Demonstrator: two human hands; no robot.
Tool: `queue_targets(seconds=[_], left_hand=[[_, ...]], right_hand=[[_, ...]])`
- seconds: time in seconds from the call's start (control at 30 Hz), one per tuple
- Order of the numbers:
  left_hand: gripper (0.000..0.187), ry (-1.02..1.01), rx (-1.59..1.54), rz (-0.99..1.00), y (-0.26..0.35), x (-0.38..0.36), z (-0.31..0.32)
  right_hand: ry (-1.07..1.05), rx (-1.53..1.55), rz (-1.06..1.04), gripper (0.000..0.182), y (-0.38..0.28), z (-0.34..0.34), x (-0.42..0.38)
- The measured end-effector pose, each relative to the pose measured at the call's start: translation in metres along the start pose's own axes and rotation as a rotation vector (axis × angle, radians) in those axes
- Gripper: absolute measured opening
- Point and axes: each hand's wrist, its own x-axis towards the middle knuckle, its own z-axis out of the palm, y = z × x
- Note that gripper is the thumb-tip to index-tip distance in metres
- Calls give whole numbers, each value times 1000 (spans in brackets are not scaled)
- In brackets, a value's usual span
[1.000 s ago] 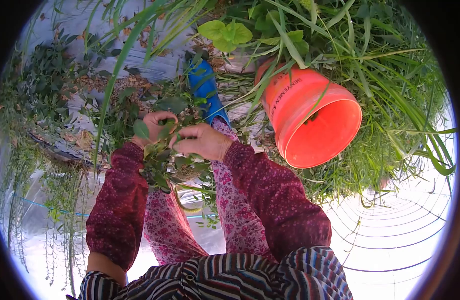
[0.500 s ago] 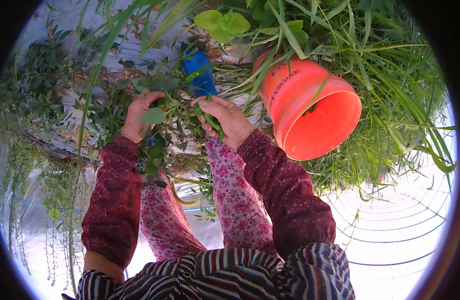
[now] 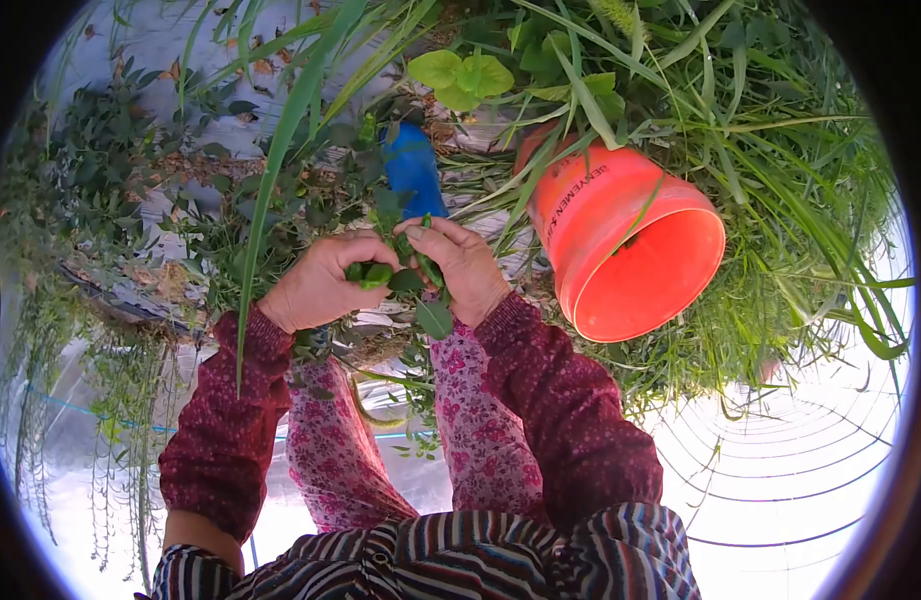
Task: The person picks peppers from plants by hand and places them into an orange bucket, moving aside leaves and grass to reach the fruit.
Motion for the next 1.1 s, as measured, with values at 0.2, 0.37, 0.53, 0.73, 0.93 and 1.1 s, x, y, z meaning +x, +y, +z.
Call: queue_targets(seconds=[0.2,0.37,0.53,0.73,0.93,1.1], left_hand=[[24,99,264,23,14,-5,2],[22,164,317,-62,23,-9,4],[23,239,487,-178,21,-7,15],[18,221,189,-31,33,-8,25],[21,108,511,-121,-2,-17,21],[34,-30,1089,-159,22,9,37]], right_hand=[[91,298,51,13,12,10,12],[139,194,-9,10,9,22,15],[187,285,-22,12,9,16,22],[283,428,-97,17,4,3,45],[117,352,-112,18,-33,-21,28],[-61,447,-97,22,-28,-38,11]])
